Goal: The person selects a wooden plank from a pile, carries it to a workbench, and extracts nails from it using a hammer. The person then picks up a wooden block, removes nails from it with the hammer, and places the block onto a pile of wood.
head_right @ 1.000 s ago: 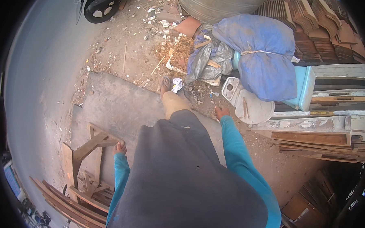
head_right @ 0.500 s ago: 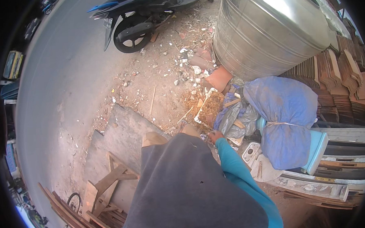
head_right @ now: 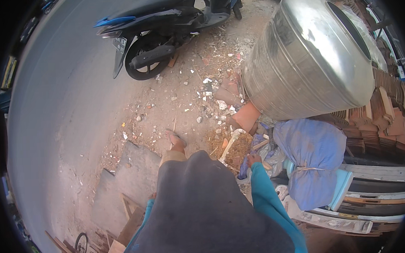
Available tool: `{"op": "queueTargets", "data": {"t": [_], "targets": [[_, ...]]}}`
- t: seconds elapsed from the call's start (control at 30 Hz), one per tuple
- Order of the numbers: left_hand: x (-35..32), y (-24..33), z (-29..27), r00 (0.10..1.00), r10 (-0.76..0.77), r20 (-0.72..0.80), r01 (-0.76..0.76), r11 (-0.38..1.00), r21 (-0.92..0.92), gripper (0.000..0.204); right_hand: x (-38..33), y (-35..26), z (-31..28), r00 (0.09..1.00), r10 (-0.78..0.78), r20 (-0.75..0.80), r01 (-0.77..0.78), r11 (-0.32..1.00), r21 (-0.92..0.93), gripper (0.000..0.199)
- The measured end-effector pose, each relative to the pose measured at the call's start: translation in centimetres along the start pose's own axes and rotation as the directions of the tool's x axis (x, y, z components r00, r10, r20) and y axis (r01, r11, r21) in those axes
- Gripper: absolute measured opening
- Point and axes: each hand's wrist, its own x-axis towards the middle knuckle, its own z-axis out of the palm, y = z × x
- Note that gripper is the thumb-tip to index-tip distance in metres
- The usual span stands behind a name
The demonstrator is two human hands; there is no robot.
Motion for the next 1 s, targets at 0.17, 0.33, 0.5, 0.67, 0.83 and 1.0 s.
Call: {"op": "queueTargets", "data": {"t": [0.17, 0.33, 0.5, 0.67, 0.83, 1.0], "targets": [[6.4, 13.0, -1.4, 1.0, -0.018, 0.008, 0.018, 0.999, -0.051, 0.038, -2.0, -0.2, 10.8, 0.965, 0.186, 0.186, -0.091, 0.9, -0.426, 0.022], [12.4, 28.0, -2.1, 0.973, 0.207, 0.098, -0.173, 0.944, -0.28, 0.039, 0.0, -12.9, 17.6, 0.938, -0.07, 0.34, 0.33, 0.486, -0.809, 0.043], [14.8, 46.4, 3.7, 0.937, 0.327, -0.122, -0.349, 0.896, -0.275, 0.062, 6.9, -36.5, 27.8, 0.982, -0.007, 0.188, 0.09, 0.896, -0.434, 0.036], [9.9, 45.2, 10.0, 0.958, 0.104, -0.268, -0.208, 0.894, -0.396, 0.064, 25.6, -44.3, 33.5, 0.95, 0.002, 0.314, 0.245, 0.619, -0.746, 0.036], [12.9, 35.8, 21.4, 0.785, -0.443, -0.433, 0.154, 0.817, -0.556, 0.06, 36.2, -57.6, 52.3, 0.838, 0.063, 0.541, 0.517, 0.222, -0.827, 0.034], [15.5, 38.3, 28.5, 0.762, -0.484, -0.429, 0.256, 0.835, -0.487, 0.069, 55.7, -56.6, 67.5, 0.877, 0.103, 0.468, 0.405, 0.365, -0.839, 0.035]]}}
